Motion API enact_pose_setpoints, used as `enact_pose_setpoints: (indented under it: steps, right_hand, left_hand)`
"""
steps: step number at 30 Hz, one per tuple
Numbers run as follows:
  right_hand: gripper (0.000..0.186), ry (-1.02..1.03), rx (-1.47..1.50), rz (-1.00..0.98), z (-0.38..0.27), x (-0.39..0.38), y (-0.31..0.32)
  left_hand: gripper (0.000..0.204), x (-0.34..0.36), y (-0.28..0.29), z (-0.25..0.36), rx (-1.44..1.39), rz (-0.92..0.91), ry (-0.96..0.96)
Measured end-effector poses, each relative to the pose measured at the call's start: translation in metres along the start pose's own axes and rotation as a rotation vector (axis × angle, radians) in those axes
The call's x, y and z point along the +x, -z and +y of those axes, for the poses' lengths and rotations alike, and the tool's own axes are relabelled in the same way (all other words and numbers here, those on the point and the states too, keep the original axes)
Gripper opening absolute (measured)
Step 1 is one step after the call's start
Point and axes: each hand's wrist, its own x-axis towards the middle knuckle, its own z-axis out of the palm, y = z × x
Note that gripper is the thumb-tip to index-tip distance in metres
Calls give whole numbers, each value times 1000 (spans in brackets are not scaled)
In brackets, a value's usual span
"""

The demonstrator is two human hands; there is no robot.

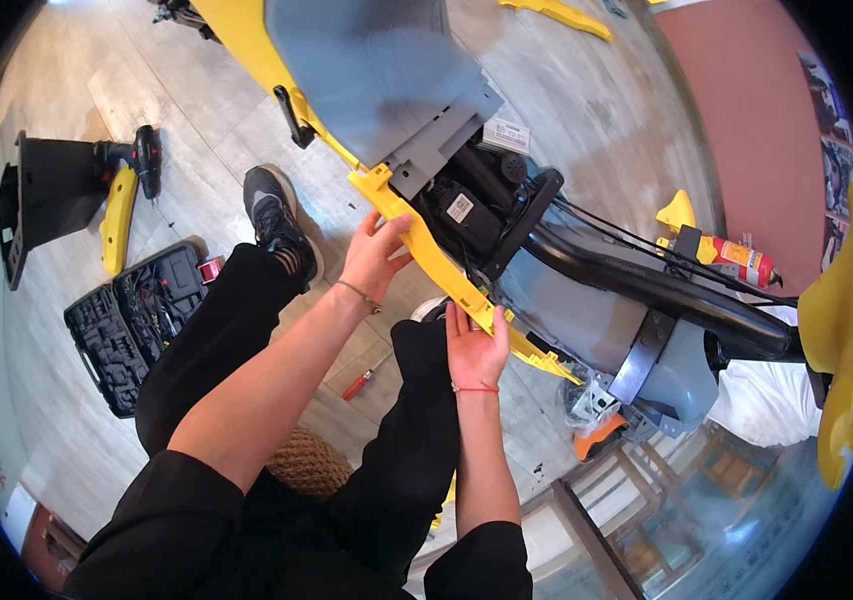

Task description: Disassembling and reassembling yellow fairing components of an electric scooter using hand tools.

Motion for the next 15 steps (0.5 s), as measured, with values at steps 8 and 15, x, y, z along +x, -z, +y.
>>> enact_pose_setpoints:
  steps: [8,15]
  right_hand:
    - [35,-24,59,-13,4,10,5]
    - [29,-35,138,-46,5,11,16]
  left_hand:
    - [52,8,9,0,-24,-60,-7]
    - [30,16,10,0,25,-64,36]
